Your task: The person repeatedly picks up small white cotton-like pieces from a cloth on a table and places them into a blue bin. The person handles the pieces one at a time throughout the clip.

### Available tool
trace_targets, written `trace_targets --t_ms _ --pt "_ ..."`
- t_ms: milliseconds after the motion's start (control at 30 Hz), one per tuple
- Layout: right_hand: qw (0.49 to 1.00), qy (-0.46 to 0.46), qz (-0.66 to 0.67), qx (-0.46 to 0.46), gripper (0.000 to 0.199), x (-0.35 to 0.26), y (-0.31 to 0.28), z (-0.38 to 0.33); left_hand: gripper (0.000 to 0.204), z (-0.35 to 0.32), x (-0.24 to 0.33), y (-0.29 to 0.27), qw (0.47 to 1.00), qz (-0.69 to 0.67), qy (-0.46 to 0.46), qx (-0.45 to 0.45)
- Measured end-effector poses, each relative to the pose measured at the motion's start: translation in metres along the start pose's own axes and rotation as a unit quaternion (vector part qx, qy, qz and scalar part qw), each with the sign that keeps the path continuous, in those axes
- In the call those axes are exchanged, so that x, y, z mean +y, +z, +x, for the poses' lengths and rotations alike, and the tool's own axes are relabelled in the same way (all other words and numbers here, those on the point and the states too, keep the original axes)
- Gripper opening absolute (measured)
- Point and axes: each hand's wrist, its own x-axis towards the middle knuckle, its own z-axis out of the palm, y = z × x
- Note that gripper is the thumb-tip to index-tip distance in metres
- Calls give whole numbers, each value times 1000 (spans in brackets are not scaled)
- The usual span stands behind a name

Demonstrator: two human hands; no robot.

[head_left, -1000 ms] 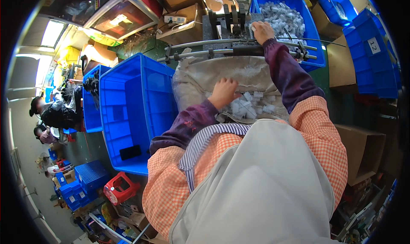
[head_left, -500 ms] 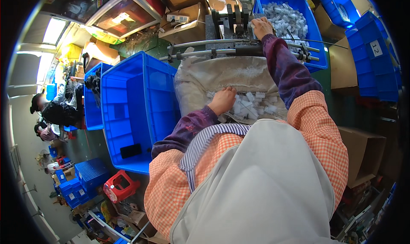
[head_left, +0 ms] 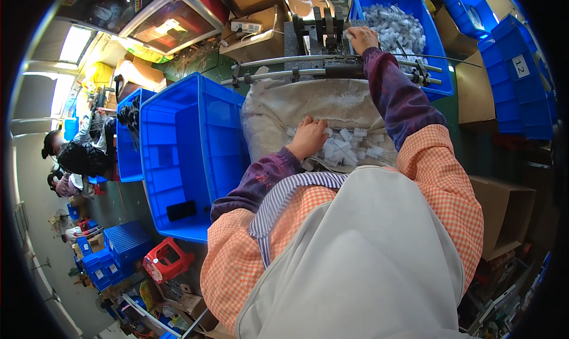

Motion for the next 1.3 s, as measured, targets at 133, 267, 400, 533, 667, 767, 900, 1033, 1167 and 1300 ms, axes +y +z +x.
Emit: trace_targets --t_ms 133,267,400,533,667,767,900,1033,1167,1300 --pt "997 51 -18 -62 23 -4 -4 2 27 0 2 -1 1000 -8 0 -9" --pt "993 68 -90 -23 26 4 -11 -3 25 1 3 -4 1000 -13 0 14" --pt "989 93 -114 -28 30 -6 -27 -25 22 2 6 -10 998 15 -12 66" --pt "992 77 -104 -1 28 -9 -16 -25 21 8 18 -31 996 13 -13 85" --pt "993 47 -109 27 24 -33 2 -21 21 12 20 -41 994 -2 -1 105" --pt "992 31 -119 37 23 -55 11 -17 21 12 16 -36 991 -34 13 132" --pt "994 42 -92 29 27 -52 6 -19 21 11 12 -38 984 -109 26 139" --pt "992 59 -107 -22 27 -27 -6 -20 20 9 5 -41 977 -138 46 156" --pt "995 76 -62 -9 27 7 -10 -18 17 15 6 -46 969 -161 53 180" --pt "984 57 -148 -78 25 27 -26 -5 14 21 15 -58 968 -172 51 178"
